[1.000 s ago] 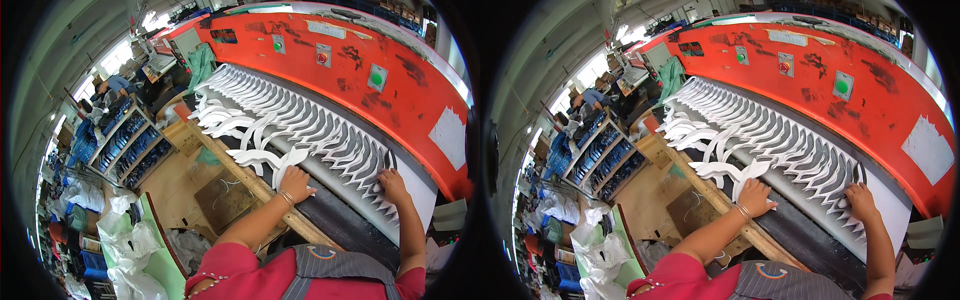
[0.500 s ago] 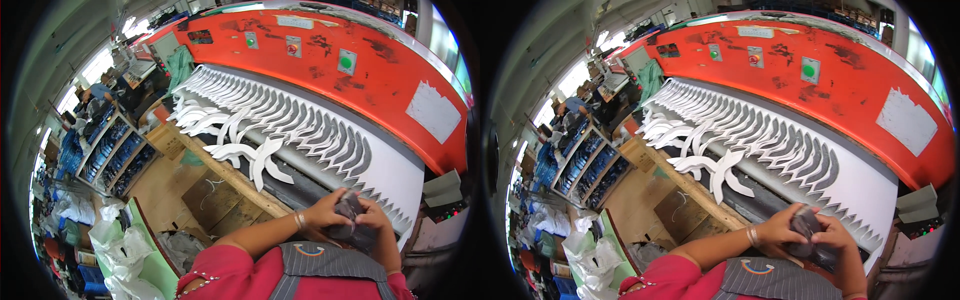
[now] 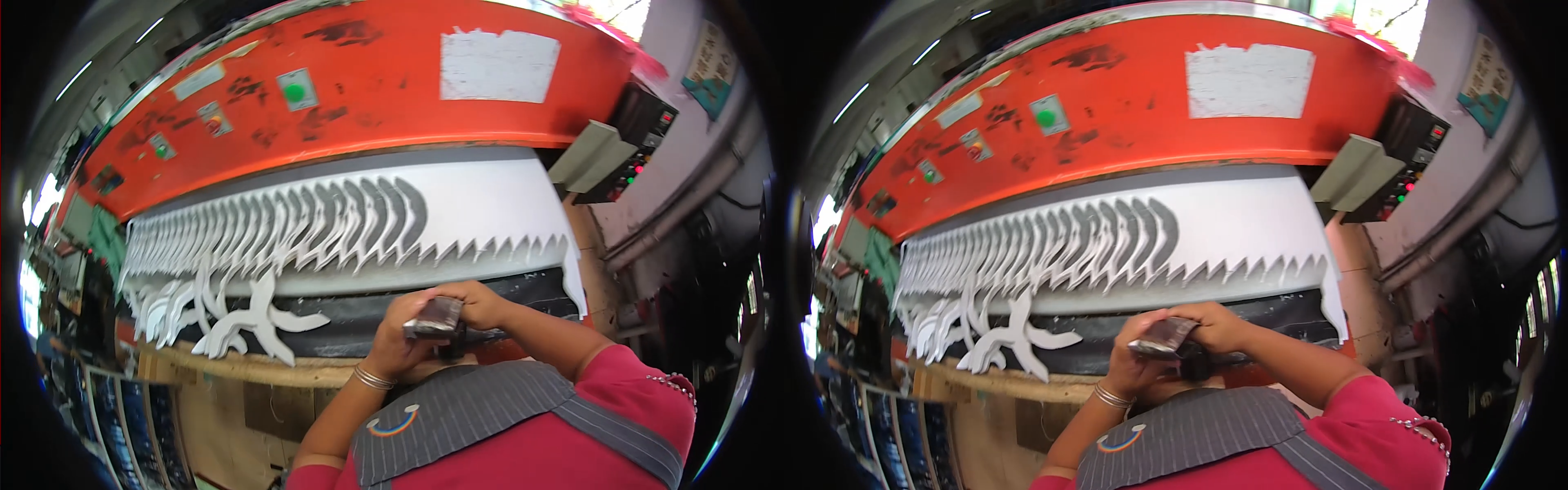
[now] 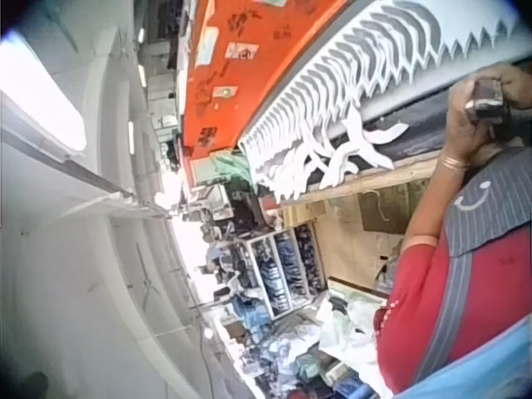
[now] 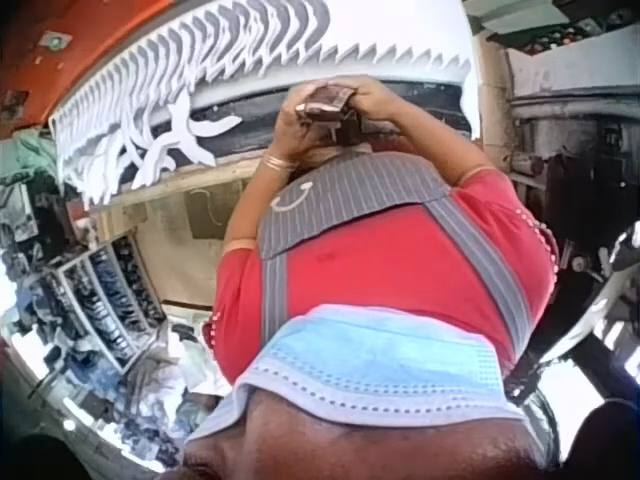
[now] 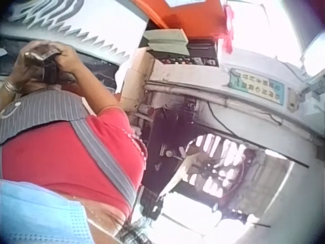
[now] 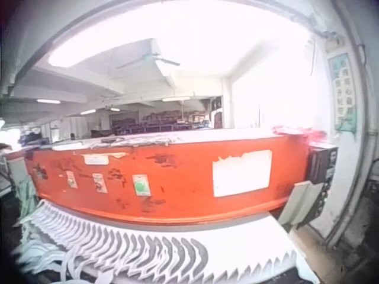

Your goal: Operating an industrial stamping machine to cut or emboss shoe upper components from fabric sheets.

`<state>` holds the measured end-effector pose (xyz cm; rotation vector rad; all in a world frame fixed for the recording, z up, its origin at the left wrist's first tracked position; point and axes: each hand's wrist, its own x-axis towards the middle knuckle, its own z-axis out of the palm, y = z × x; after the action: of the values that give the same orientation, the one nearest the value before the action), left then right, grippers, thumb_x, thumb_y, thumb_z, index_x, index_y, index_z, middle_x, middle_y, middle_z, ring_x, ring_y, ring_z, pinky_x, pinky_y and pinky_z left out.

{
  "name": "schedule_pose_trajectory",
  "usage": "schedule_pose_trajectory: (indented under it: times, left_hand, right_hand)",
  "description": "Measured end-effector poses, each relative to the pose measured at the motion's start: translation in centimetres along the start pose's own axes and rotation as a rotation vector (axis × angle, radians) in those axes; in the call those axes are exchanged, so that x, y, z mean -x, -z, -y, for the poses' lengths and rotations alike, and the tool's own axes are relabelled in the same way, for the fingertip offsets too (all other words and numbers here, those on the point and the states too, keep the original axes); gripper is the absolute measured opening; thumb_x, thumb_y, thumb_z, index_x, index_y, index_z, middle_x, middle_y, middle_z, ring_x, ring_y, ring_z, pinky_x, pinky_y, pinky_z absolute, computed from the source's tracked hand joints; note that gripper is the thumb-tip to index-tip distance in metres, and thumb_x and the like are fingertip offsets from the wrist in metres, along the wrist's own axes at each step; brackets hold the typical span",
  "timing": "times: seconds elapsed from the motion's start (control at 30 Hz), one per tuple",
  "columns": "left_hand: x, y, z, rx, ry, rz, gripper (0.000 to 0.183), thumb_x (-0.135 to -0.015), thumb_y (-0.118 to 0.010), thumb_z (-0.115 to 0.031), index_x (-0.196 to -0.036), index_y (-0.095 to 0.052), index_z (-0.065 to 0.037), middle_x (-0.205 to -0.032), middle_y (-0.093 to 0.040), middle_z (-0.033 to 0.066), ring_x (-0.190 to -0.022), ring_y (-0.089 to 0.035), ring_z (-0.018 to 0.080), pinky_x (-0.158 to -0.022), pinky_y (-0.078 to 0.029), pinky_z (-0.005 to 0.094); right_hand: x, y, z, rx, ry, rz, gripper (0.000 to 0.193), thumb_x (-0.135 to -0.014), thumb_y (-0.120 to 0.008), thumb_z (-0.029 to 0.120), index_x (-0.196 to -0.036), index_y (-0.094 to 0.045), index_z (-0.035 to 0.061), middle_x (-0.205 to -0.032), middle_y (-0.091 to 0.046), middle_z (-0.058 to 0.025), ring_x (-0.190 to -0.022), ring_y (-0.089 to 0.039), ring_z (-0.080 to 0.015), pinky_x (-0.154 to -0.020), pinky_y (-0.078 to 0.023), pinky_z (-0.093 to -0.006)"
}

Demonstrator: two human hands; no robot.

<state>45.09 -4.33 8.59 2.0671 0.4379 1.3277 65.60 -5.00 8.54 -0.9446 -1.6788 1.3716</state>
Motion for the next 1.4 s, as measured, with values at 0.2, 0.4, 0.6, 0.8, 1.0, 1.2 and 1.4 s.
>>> schedule_pose_trajectory:
  times: [0.2,0.4,0.6,0.8,1.0,1.2,1.4]
  left_hand:
    - [0.2,0.7,3.4,-0.285,0.321,-0.448,0.066,-0.087,-0.071,-0.03,-0.134,-0.037,0.001,-0.114,-0.056,0.0187,-0.099,-0.058,0.0271,-0.087,-0.046,0.0372]
    - [-4.9,10.1,3.5,-0.682,0.446,0.134,0.051,-0.083,-0.07,-0.025,-0.127,-0.054,-0.006,-0.117,-0.057,0.0162,-0.103,-0.053,0.0355,-0.091,-0.042,0.0414]
    - [-7.4,3.9,10.1,-0.559,0.426,0.238,0.046,-0.081,-0.071,-0.037,-0.115,-0.065,-0.007,-0.111,-0.062,0.0113,-0.109,-0.051,0.0306,-0.091,-0.038,0.0454]
    - [-7.3,-1.8,13.6,-0.745,0.47,0.279,0.048,-0.076,-0.072,-0.043,-0.11,-0.069,-0.01,-0.099,-0.062,0.0065,-0.098,-0.052,0.0264,-0.085,-0.038,0.0406]
    - [-7.1,-2.2,14.5,-0.718,0.419,0.22,0.048,-0.072,-0.074,-0.043,-0.107,-0.071,-0.01,-0.09,-0.059,0.0051,-0.091,-0.051,0.025,-0.08,-0.038,0.0391]
    - [-6.9,-2.0,15.0,-0.685,0.349,0.13,0.045,-0.071,-0.075,-0.041,-0.101,-0.072,-0.009,-0.085,-0.056,0.0044,-0.087,-0.05,0.0247,-0.076,-0.037,0.0389]
    - [-7.1,-1.9,15.1,-0.657,0.36,0.142,0.045,-0.07,-0.075,-0.039,-0.104,-0.072,-0.01,-0.084,-0.054,0.0023,-0.087,-0.049,0.0225,-0.077,-0.037,0.0369]
  right_hand:
    - [-3.2,3.5,3.9,0.095,-0.126,-0.074,0.019,-0.094,-0.058,0.015,-0.11,-0.059,0.0047,-0.097,-0.063,-0.0047,-0.093,-0.057,-0.0116,-0.085,-0.045,-0.0288]
    - [-7.2,11.9,7.5,0.807,0.329,0.02,0.036,-0.082,-0.074,0.032,-0.102,-0.057,0.0075,-0.096,-0.057,-0.0062,-0.094,-0.054,-0.0245,-0.089,-0.04,-0.0385]
    - [-7.7,15.3,-0.6,1.635,0.228,-0.188,0.031,-0.071,-0.078,0.032,-0.096,-0.066,0.0181,-0.126,-0.054,-0.0116,-0.131,-0.035,-0.0345,-0.107,-0.023,-0.0562]
    - [-5.8,12.4,-5.4,0.806,-0.284,-0.578,0.039,-0.064,-0.083,0.026,-0.096,-0.065,0.0134,-0.131,-0.053,-0.02,-0.136,-0.033,-0.0412,-0.107,-0.029,-0.0505]
    - [-9.2,13.3,-5.5,0.497,-0.084,-0.361,0.032,-0.067,-0.08,0.0,-0.093,-0.063,0.0084,-0.132,-0.056,-0.0189,-0.14,-0.032,-0.0273,-0.103,-0.036,-0.0305]
    - [-10.0,13.3,-7.1,0.454,-0.091,-0.36,0.033,-0.067,-0.08,0.0,-0.094,-0.063,0.0079,-0.144,-0.043,-0.0243,-0.139,-0.034,-0.0252,-0.103,-0.037,-0.0288]
    - [-9.9,13.5,-8.1,0.331,-0.068,-0.342,0.034,-0.069,-0.082,0.009,-0.097,-0.063,0.0095,-0.141,-0.045,-0.0256,-0.142,-0.029,-0.0329,-0.107,-0.035,-0.0337]
